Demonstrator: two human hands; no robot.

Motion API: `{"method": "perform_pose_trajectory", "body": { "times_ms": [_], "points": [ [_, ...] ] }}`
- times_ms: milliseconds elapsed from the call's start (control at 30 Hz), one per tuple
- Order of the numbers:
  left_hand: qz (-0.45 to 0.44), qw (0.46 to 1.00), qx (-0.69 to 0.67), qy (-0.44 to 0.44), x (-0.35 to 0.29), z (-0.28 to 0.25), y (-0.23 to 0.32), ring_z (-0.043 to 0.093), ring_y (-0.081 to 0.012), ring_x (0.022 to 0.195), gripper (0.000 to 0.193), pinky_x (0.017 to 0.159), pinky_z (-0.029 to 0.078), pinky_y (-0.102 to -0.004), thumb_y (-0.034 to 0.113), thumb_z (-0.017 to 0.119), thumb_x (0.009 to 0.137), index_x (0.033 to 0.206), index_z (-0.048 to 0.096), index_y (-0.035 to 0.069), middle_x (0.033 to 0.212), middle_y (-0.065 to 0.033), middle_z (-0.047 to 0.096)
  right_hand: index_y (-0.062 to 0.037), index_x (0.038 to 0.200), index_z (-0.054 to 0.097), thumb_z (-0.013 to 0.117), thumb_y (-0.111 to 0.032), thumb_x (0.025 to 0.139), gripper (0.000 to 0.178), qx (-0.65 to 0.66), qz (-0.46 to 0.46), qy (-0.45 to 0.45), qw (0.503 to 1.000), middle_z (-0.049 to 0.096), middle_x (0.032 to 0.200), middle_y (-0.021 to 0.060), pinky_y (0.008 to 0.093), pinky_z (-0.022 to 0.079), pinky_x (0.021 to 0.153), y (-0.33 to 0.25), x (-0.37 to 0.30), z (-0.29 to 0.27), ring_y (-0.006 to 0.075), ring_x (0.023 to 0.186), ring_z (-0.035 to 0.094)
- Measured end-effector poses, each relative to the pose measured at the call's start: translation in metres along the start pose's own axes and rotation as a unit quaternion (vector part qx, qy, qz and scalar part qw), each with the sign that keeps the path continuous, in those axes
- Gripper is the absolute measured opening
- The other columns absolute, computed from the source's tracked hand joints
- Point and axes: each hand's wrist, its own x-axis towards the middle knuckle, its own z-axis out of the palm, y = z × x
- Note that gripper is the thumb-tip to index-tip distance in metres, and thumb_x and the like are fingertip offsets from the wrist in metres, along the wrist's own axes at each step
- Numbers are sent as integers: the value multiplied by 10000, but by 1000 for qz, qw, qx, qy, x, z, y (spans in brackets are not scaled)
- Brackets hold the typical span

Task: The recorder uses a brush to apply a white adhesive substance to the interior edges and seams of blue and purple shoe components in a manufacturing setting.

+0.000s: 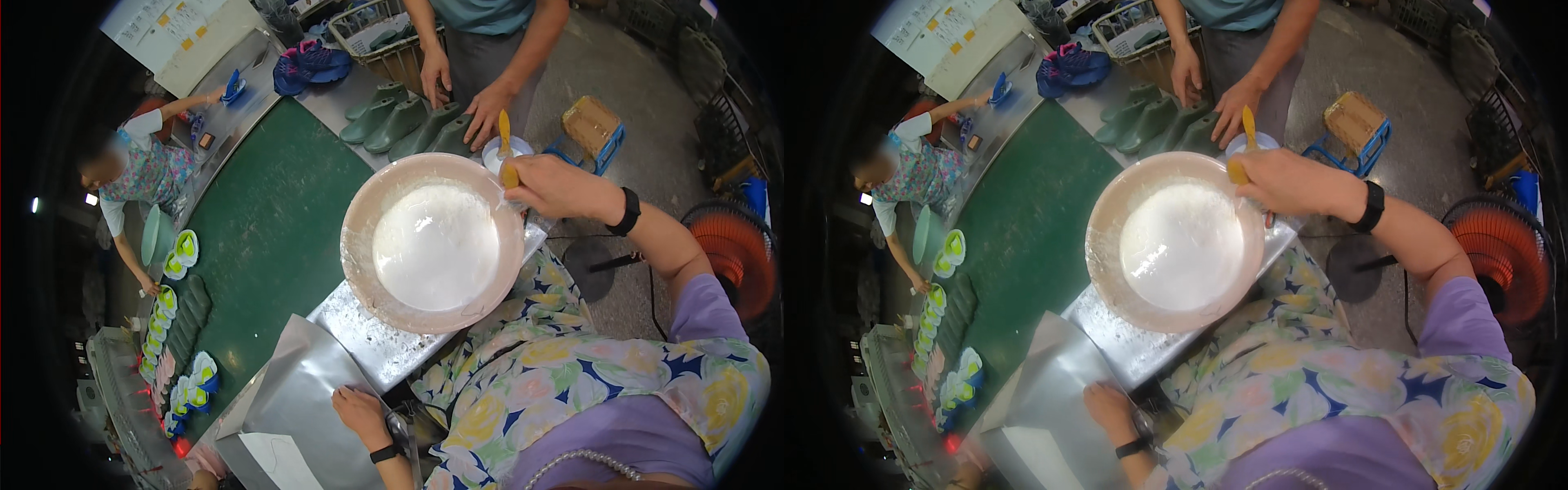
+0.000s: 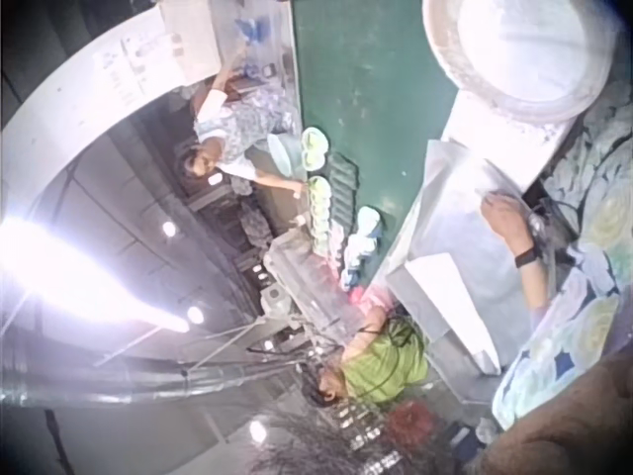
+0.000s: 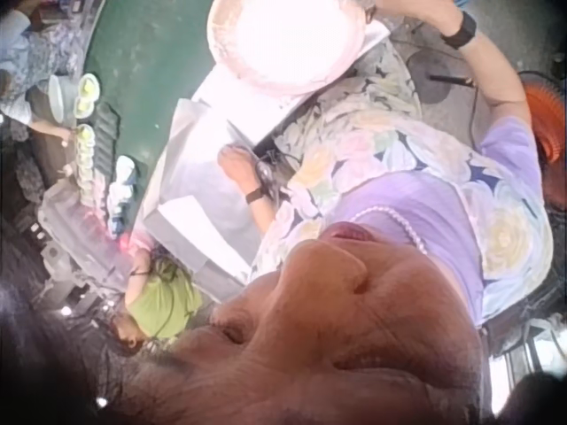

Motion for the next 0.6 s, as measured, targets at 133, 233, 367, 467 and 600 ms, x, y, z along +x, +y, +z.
{"method": "perform_pose_trajectory", "body": {
  "times_ms": [133, 233, 367, 467, 600],
  "points": [
    [-19, 999, 23, -26, 3, -4, 6, 545, -417, 969, 179, 858, 444, -478, 36, 541, 825, 971, 549, -67, 1012, -241, 574, -6, 956, 541, 587, -203, 928, 204, -48, -49, 45, 997, 601, 879, 175, 423, 478, 706, 18, -8, 3, 370, 774, 606],
    [1, 999, 19, -27, 10, -12, 15, 555, -417, 962, 184, 851, 455, -474, 38, 515, 849, 989, 559, -72, 1019, -249, 581, -6, 963, 545, 606, -171, 918, 181, 61, -29, 95, 993, 628, 945, 159, 389, 484, 772, 8, -3, 10, 354, 849, 611],
    [17, 1000, 8, -16, 8, -10, 9, 552, -429, 997, 254, 867, 455, -480, 38, 507, 858, 1069, 562, -92, 1078, -265, 580, -8, 983, 541, 597, -179, 920, 191, 19, -67, 24, 997, 613, 911, 155, 394, 476, 794, 5, -3, 28, 349, 854, 605],
    [28, 1000, -2, 6, 8, -5, 5, 551, -431, 979, 254, 868, 452, -481, 34, 503, 853, 1066, 563, -90, 1059, -262, 579, -9, 989, 541, 592, -198, 922, 207, 20, -41, 31, 999, 606, 902, 161, 400, 470, 801, 3, -10, 18, 354, 858, 600],
    [18, 1000, 1, 2, 8, -2, 0, 551, -425, 962, 243, 867, 449, -480, 27, 496, 846, 1049, 562, -90, 1044, -260, 576, -10, 989, 546, 592, -214, 923, 219, 19, -25, 4, 1000, 607, 907, 168, 400, 469, 804, 9, -11, 11, 355, 867, 600]
  ]
}}
